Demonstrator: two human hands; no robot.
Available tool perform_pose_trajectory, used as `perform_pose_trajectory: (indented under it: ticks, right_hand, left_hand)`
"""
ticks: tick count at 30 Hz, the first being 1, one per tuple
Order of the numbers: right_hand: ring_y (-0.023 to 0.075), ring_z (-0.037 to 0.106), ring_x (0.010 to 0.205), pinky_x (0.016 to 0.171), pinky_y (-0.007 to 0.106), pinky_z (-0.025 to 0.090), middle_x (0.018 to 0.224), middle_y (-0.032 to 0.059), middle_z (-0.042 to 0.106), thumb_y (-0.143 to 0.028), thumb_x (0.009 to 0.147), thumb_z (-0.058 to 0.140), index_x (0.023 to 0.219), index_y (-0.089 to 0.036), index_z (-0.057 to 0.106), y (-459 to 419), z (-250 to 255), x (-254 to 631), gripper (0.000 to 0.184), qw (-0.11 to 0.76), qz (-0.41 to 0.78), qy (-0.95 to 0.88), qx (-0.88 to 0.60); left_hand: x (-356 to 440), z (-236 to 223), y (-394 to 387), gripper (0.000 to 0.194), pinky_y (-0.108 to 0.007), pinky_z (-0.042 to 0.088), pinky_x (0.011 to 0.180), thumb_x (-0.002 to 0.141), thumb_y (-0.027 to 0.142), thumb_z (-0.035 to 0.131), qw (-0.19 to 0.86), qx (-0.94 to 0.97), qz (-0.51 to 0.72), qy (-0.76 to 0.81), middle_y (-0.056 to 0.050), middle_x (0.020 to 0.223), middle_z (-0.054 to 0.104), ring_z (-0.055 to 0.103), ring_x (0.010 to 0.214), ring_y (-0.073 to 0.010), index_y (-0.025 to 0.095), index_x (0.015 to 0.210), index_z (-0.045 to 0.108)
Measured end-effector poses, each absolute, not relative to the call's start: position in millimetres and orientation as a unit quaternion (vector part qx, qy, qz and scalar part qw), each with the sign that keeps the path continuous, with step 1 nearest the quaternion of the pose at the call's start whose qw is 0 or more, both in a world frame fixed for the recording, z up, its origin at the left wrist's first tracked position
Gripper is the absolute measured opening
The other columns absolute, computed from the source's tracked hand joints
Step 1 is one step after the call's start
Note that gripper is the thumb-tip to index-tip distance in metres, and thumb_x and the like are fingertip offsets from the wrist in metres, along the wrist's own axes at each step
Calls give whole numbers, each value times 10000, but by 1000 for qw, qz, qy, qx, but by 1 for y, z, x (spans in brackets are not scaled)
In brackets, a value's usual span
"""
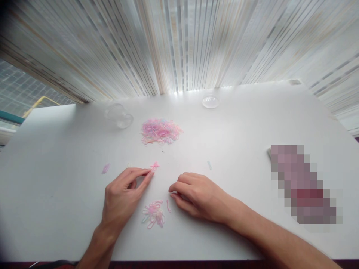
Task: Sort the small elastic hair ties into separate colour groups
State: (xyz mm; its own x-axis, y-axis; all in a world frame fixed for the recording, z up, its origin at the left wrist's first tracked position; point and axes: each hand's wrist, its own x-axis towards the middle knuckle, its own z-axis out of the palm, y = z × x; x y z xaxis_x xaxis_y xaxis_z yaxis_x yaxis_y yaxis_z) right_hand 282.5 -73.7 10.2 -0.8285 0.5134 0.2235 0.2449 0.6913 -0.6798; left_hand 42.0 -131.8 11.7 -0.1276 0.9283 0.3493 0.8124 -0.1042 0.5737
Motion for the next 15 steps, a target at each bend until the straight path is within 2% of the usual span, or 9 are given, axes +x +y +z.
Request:
perform_pose_trajectory:
  ticks: [4, 8, 15]
  right_hand:
    - [180, 589, 757, 703, 292, 472, 846, 56, 658, -148, 1028, 514, 1066, -160, 697, -73, 9, 284, 188, 206, 324, -899, -210]
    - [183, 587, 764, 713, 301, 478, 849, 61, 665, -138, 1017, 521, 1068, -152, 705, -73, 11, 284, 192, 209, 325, -900, -202]
    - [201, 565, 846, 782, 322, 482, 937, 81, 666, -190, 1021, 583, 1083, -172, 730, -81, 12, 275, 160, 199, 307, -914, -173]
  left_hand:
    - [34, 21, -143, 80, -219, 475, 574, 981, 222, 707, 140, 674, 345, 638, 20, 912, 751, 508, 560, -82, 234, 999, 784]
    - [29, 31, -159, 146, -209, 492, 558, 1001, 217, 663, 218, 727, 287, 584, 21, 974, 756, 543, 560, -77, 264, 1096, 763]
    - [31, 33, -171, 196, -206, 525, 584, 1003, 201, 589, 217, 745, 226, 590, 27, 968, 785, 663, 642, -106, 271, 1087, 751]
